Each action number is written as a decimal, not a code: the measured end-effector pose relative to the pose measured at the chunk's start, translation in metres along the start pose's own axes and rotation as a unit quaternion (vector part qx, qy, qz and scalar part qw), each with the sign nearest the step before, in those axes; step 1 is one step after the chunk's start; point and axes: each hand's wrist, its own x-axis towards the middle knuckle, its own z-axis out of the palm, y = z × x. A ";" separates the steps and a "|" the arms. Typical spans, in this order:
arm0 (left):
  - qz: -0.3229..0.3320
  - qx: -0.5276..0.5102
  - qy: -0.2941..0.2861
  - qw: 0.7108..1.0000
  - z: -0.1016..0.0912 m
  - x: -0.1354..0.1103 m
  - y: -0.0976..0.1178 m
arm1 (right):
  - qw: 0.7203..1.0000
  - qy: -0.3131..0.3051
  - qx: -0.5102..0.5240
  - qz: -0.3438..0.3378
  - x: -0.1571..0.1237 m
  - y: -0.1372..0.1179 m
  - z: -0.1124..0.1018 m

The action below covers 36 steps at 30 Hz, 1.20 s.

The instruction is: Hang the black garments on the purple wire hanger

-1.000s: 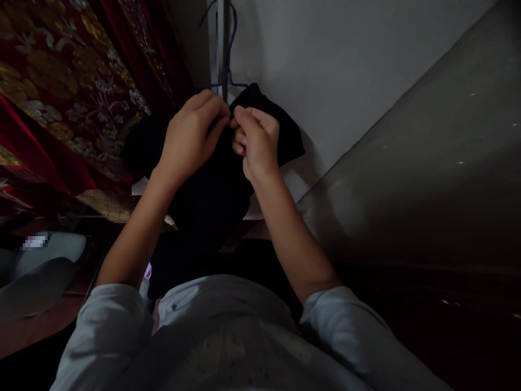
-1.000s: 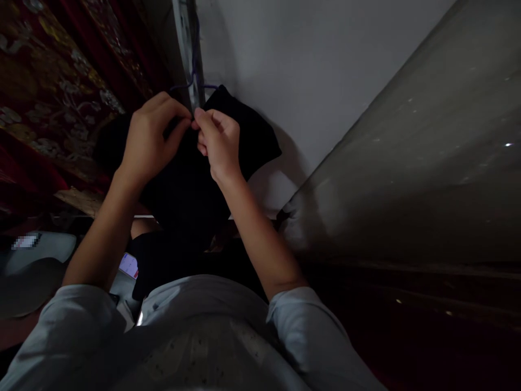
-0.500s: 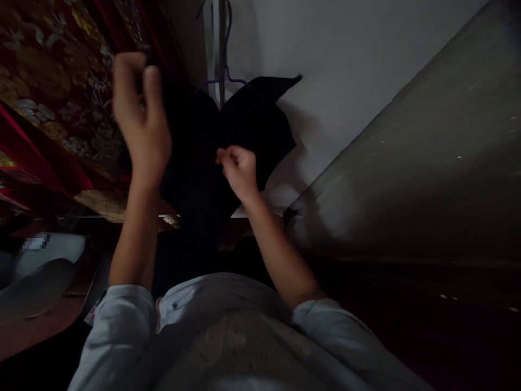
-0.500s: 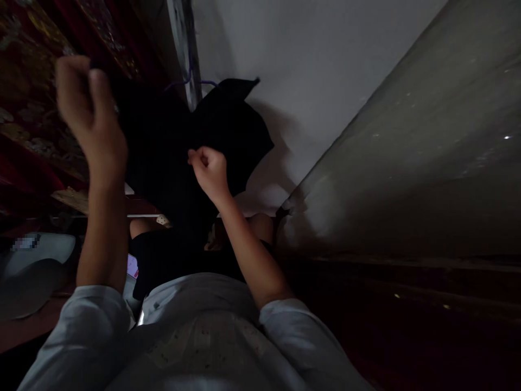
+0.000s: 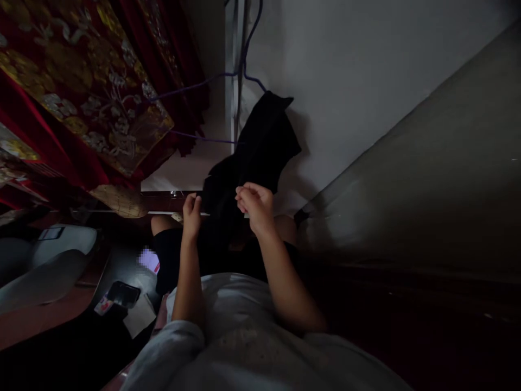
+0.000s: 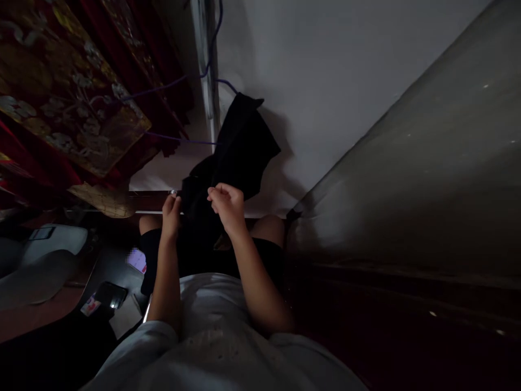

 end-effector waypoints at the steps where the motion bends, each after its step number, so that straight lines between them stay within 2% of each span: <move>1: -0.011 -0.018 0.014 1.000 0.001 0.000 0.007 | 1.000 -0.003 -0.016 0.000 0.001 -0.002 -0.005; 4: -0.034 -0.097 0.059 0.993 -0.002 0.009 0.034 | 0.993 -0.049 -0.105 0.034 0.004 -0.002 -0.027; 8: -0.044 -0.150 0.055 0.986 0.004 0.008 0.069 | 0.947 -0.141 -0.264 0.116 0.011 0.009 -0.058; 11: -0.053 -0.158 0.030 0.986 0.013 0.001 0.084 | 0.924 -0.112 -0.346 0.119 0.011 0.011 -0.067; 13: -0.047 -0.150 -0.004 0.988 0.018 -0.002 0.089 | 0.923 -0.098 -0.366 0.066 0.008 0.008 -0.066; 14: -0.040 -0.143 -0.022 0.989 0.021 -0.004 0.091 | 0.924 -0.116 -0.361 0.038 0.005 0.005 -0.063; 18: -0.012 -0.091 -0.041 0.995 0.035 -0.007 0.096 | 0.921 -0.258 -0.292 0.012 -0.003 -0.003 -0.045; 19: -0.004 -0.076 -0.038 0.996 0.039 -0.008 0.098 | 0.924 -0.264 -0.278 0.010 -0.004 -0.003 -0.040; 21: 0.026 -0.047 -0.031 0.998 0.043 -0.005 0.102 | 0.936 -0.237 -0.260 -0.002 -0.006 -0.002 -0.030; 24: 0.084 -0.021 -0.043 0.995 0.037 0.009 0.108 | 0.948 -0.201 -0.248 0.001 -0.007 -0.009 -0.021; 26: 0.081 -0.038 -0.099 0.991 0.025 0.022 0.109 | 0.944 -0.212 -0.251 0.025 -0.005 -0.023 -0.019; 28: 0.040 -0.071 -0.198 0.977 0.010 0.033 0.105 | 0.937 -0.240 -0.247 0.049 0.001 -0.043 -0.021; 30: -0.008 -0.082 -0.291 0.953 -0.002 0.037 0.095 | 0.937 -0.243 -0.247 0.045 0.011 -0.065 -0.023; 33: -0.063 0.007 -0.395 0.916 -0.017 0.028 0.071 | 0.944 -0.207 -0.257 -0.004 0.033 -0.095 -0.029; 36: -0.068 0.127 -0.457 0.877 -0.033 0.017 0.047 | 0.957 -0.147 -0.237 -0.083 0.061 -0.114 -0.038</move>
